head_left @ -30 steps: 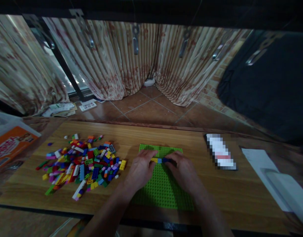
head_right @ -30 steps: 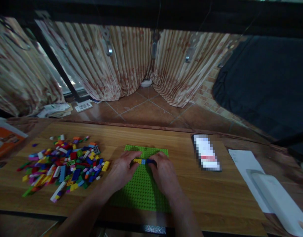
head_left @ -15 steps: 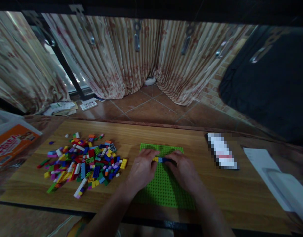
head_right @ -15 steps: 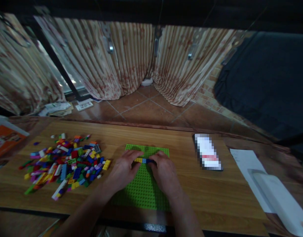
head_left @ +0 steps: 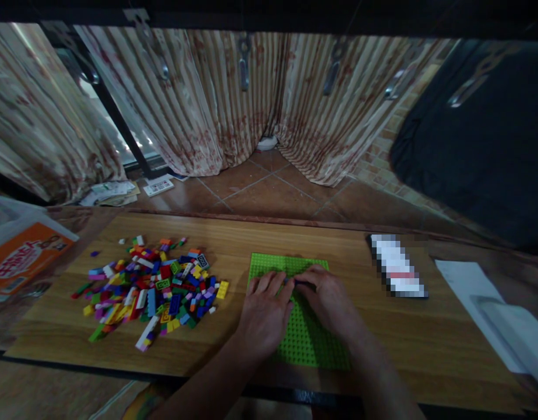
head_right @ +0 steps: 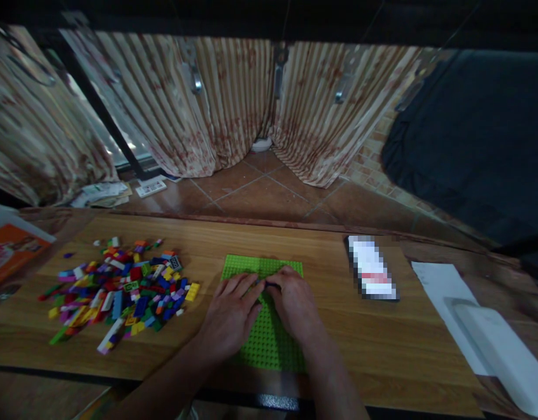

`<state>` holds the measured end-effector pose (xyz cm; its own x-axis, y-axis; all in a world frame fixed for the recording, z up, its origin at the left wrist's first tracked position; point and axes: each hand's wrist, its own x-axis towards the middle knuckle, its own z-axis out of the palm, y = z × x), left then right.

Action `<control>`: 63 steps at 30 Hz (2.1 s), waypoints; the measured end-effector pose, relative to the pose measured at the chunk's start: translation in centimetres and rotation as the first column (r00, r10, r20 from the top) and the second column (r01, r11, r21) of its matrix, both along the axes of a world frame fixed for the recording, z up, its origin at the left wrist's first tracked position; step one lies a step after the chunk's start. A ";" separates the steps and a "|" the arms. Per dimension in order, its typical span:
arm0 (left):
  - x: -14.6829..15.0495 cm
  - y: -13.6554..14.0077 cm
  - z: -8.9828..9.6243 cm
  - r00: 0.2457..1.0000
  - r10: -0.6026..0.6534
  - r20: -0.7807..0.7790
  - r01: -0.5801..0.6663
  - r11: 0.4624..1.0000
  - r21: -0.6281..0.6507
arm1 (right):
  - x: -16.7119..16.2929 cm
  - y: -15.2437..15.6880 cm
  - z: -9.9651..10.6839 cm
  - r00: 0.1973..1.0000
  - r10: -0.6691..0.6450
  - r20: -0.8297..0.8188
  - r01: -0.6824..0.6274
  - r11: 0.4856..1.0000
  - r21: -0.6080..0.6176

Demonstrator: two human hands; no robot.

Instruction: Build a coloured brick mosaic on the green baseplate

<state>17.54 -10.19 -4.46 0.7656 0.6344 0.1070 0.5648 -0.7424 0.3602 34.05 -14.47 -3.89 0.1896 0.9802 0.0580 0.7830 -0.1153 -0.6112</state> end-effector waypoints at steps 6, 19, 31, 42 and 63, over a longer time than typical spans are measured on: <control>0.5 -0.8 -0.2 0.998 0.042 -0.048 -0.039 0.997 0.074 | 0.5 0.2 -0.1 0.999 0.010 -0.045 -0.009 1.000 0.008; 0.7 -1.5 -0.9 0.996 0.074 -0.054 -0.070 0.995 0.075 | 0.3 -0.2 -1.0 0.986 -0.052 -0.161 0.064 0.996 0.070; 0.1 0.1 0.2 0.985 0.061 0.163 -0.043 0.993 -0.113 | 1.7 -0.7 -0.2 0.967 -0.084 -0.242 0.081 0.996 -0.019; -0.1 0.9 0.1 0.953 0.156 0.259 -0.105 0.974 -0.198 | 1.9 -0.5 0.8 0.948 -0.241 -0.206 0.243 0.970 -0.013; -0.4 2.8 0.4 0.800 0.362 0.478 -0.149 0.892 -0.426 | -4.5 2.3 1.6 0.974 -0.142 -0.174 0.165 0.979 0.122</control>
<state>17.18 -7.44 -4.10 0.4562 0.8719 0.1781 0.3529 -0.3609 0.8633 29.50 -12.15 -2.31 0.3549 0.9238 0.1433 0.6503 -0.1339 -0.7478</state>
